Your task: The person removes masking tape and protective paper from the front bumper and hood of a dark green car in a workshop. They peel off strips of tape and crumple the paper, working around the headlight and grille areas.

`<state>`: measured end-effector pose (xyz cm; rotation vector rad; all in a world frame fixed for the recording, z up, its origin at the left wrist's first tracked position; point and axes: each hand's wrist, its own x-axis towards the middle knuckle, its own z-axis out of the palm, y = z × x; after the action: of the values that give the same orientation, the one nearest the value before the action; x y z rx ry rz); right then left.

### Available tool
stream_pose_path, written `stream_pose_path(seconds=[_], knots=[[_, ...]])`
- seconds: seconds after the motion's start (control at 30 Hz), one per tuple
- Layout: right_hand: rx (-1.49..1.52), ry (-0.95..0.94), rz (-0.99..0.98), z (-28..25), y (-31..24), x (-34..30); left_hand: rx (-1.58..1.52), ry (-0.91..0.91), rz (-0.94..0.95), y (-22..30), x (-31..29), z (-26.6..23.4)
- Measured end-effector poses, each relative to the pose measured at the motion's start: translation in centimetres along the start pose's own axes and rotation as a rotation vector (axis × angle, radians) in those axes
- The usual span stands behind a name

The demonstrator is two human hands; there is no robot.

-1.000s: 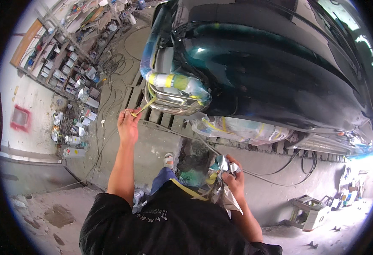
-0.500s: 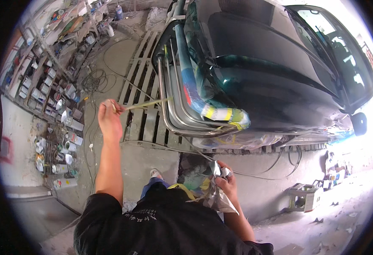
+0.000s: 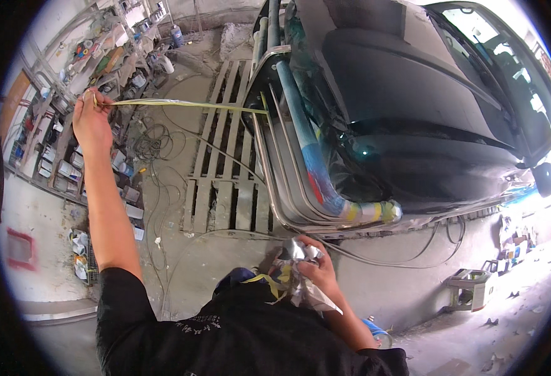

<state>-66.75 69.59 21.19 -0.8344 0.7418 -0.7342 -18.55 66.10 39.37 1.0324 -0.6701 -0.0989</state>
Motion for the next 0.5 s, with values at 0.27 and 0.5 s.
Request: stream_pose_path(seconds=[0.27, 0.5], knots=[[-0.061, 0.030, -0.033, 3.9, 0.7, 3.2, -0.123, 0.184, -0.147, -6.9, 16.5, -5.7], [-0.023, 0.267, -0.140, 9.8, 5.1, 5.3, -0.177, 0.235, -0.281, -14.1, 30.1, -10.1]])
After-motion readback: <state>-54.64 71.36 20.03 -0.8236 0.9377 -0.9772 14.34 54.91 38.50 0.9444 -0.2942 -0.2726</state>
